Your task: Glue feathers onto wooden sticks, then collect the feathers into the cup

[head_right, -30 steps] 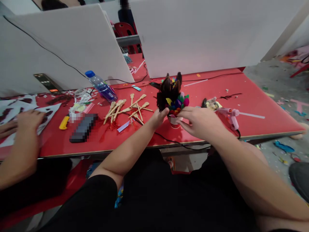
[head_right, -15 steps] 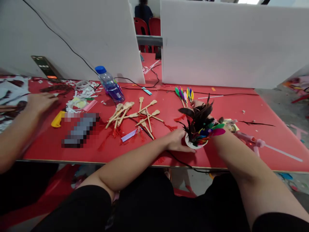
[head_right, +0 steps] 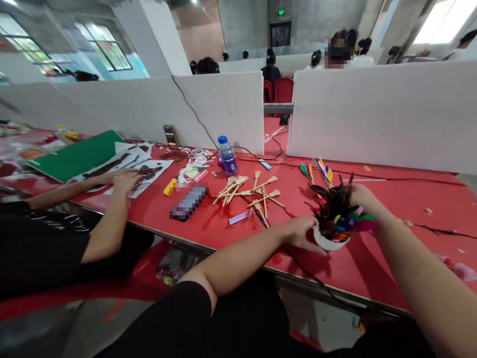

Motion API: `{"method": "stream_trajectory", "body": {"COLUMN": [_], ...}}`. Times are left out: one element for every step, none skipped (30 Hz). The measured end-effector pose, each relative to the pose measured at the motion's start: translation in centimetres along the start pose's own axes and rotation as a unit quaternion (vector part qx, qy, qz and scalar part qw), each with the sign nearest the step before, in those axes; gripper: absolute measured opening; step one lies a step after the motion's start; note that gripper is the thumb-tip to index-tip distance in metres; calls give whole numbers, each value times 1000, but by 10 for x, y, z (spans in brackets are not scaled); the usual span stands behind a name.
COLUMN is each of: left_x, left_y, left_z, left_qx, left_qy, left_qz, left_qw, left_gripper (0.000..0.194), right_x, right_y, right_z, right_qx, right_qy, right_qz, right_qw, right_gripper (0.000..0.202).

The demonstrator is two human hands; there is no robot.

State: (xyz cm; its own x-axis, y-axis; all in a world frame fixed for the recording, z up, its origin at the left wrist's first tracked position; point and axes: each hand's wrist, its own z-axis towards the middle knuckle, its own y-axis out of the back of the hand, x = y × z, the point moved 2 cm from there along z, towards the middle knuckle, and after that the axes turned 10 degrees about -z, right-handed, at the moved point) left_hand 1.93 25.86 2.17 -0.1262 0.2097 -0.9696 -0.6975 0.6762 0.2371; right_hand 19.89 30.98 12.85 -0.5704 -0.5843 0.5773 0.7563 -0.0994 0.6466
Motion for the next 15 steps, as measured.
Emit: {"method": "stream_trajectory", "body": {"left_x": [0,-2,-4,-7,-11,-16,-22,-29,-39,-50,-63,-79,-97,-115,-133], "left_y": [2,3,3,2,2,0,-1,-3,-6,-9,-14,-20,-27,-33,-38], "left_z": [-3,-7,-14,-24,-35,-48,-63,-78,-93,-108,-121,-132,-140,-145,-149], "left_qx": [-6,-12,-17,-34,-75,-127,-197,-259,-328,-389,-424,-440,-431,-408,-380], "left_qy": [-14,-27,-39,-46,-48,-57,-76,-92,-108,-122,-136,-153,-171,-191,-209], "left_qz": [-1,-3,-5,-7,-7,-9,-14,-10,-2,6,12,20,31,48,68], "left_qw": [1000,1000,999,998,996,990,977,961,939,913,896,885,885,891,898], "left_gripper": [67,69,72,74,76,77,72,64,52,41,37,40,46,51,55], "right_x": [-8,-14,-17,-17,-14,-7,4,16,30,44,59,73,88,101,113], "right_y": [14,28,43,58,72,83,92,97,98,95,89,79,68,55,43], "right_z": [-6,-14,-24,-36,-49,-64,-81,-97,-113,-129,-143,-157,-169,-180,-190], "right_qx": [-5,-20,-45,-80,-121,-157,-185,-202,-203,-195,-178,-151,-116,-77,-37], "right_qy": [-29,-68,-110,-145,-169,-181,-183,-176,-172,-167,-159,-147,-135,-123,-114], "right_qz": [9,26,50,77,104,129,148,158,166,175,184,194,207,224,244], "right_qw": [1000,997,992,983,973,962,954,950,949,951,953,958,962,964,962], "right_gripper": [45,48,46,43,42,42,42,41,40,39,39,40,41,42,43]}}
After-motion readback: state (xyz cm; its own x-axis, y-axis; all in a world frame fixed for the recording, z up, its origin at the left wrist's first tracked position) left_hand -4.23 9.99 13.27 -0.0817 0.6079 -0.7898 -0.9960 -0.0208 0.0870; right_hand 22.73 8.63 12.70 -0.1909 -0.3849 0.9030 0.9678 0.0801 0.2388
